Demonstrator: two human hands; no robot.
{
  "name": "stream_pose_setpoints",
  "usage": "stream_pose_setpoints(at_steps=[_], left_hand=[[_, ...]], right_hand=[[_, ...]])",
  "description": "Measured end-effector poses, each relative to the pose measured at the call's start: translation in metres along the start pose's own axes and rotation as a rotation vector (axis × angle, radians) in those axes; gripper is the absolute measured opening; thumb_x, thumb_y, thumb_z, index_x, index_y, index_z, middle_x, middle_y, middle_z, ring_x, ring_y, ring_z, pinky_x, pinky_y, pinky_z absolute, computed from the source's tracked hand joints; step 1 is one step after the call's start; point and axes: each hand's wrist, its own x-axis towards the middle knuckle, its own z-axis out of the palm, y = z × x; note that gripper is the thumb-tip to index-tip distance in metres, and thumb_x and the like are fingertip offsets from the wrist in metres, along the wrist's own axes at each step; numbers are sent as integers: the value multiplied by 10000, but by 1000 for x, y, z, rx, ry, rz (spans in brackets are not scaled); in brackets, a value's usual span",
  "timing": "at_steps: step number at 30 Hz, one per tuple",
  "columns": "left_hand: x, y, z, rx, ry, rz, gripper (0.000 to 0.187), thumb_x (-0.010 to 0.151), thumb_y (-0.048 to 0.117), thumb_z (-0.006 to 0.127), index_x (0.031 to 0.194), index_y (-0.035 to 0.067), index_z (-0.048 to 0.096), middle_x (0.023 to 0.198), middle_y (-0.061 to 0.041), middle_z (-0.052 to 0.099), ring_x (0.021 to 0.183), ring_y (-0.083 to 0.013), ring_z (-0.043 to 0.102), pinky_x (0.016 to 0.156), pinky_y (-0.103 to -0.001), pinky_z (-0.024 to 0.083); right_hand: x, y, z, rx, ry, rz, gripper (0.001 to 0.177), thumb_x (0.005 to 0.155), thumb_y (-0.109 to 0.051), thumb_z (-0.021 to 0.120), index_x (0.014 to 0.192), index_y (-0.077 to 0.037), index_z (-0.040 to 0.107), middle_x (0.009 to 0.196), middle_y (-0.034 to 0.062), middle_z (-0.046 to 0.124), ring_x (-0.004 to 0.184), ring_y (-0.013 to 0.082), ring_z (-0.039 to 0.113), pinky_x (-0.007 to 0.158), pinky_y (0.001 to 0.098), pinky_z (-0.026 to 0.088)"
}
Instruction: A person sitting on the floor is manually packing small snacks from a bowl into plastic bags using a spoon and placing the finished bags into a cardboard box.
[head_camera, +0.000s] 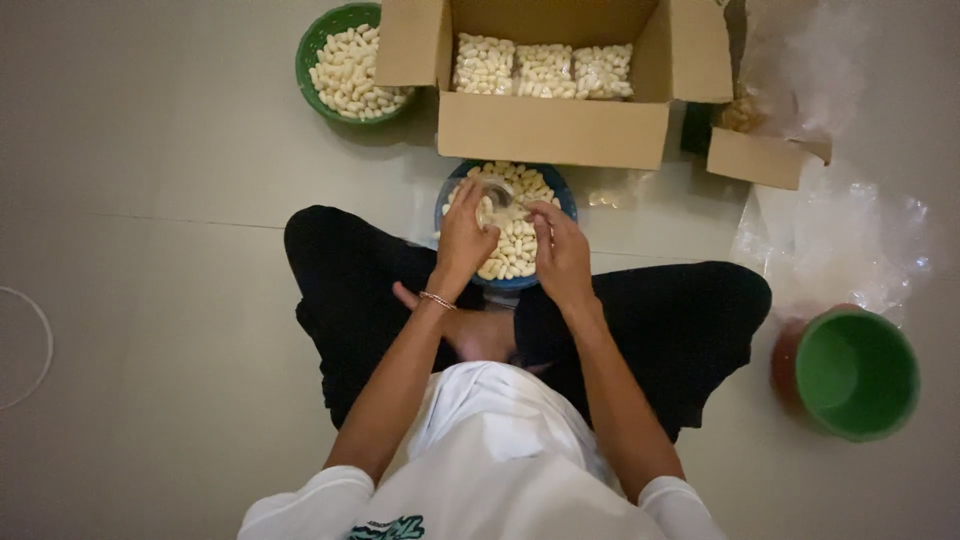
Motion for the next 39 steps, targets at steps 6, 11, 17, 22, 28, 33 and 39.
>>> stream_pose_setpoints(at_steps=[6, 11, 17, 22, 28, 33, 39], left_hand=[[0, -14, -7, -195, 134, 48, 617, 714, -12, 522, 1330, -21, 503, 1400, -210, 434, 606, -174, 633, 569, -346, 510], [-13, 12, -16, -401, 211, 4, 589, 763, -69, 508, 1345, 16, 481, 1368, -213, 443, 549, -121, 572, 468, -303, 493], [-29, 71, -83, -694, 300, -70, 627, 684, -153, 485, 1281, 29, 542, 1321, -190, 496, 579, -102, 568, 443, -207, 502], [-25, 87, -111, -538, 292, 3, 633, 669, -154, 520, 1255, 78, 584, 1258, -170, 563, 455, -84, 541, 380, -206, 457], [-35, 84, -83, -309, 346, 102, 575, 643, -73, 562, 1201, 52, 627, 1184, -178, 621, 489, -139, 499, 427, -299, 451], [-38, 78, -59, -223, 442, 166, 368, 716, -38, 621, 1018, 140, 733, 992, -30, 699, 434, -134, 542, 414, -250, 433], [-47, 86, -48, -245, 261, 172, 443, 719, -82, 530, 1116, 52, 675, 1127, -160, 657, 484, -192, 570, 472, -302, 462]], right_hand=[[0, 12, -24, -8, 26, -227, 228, 936, -6, 521, 1100, -99, 650, 974, 74, 681, 928, 317, 630, 842, 407, 481], [-14, -2, -28, 216, 311, -75, 252, 1008, -202, 415, 1042, -52, 615, 842, 98, 634, 813, 224, 600, 760, 330, 468], [-14, -17, -64, 590, 769, 142, 259, 1003, -317, 374, 1057, -93, 493, 827, 58, 562, 732, 156, 585, 613, 226, 458], [-12, -11, -70, 482, 791, 153, 240, 1021, -289, 385, 1005, -77, 497, 763, 59, 525, 688, 154, 530, 594, 229, 415], [-13, -37, -67, 15, 562, -194, 335, 1027, -356, 353, 909, -90, 518, 884, 51, 434, 874, 213, 456, 833, 333, 390], [-6, -54, -71, -99, 305, -271, 379, 1016, -310, 390, 916, -45, 642, 900, 72, 416, 759, 200, 430, 700, 305, 405], [6, -76, -69, -14, 6, -194, 161, 972, -120, 448, 919, -75, 593, 749, 81, 510, 687, 259, 521, 675, 373, 430]])
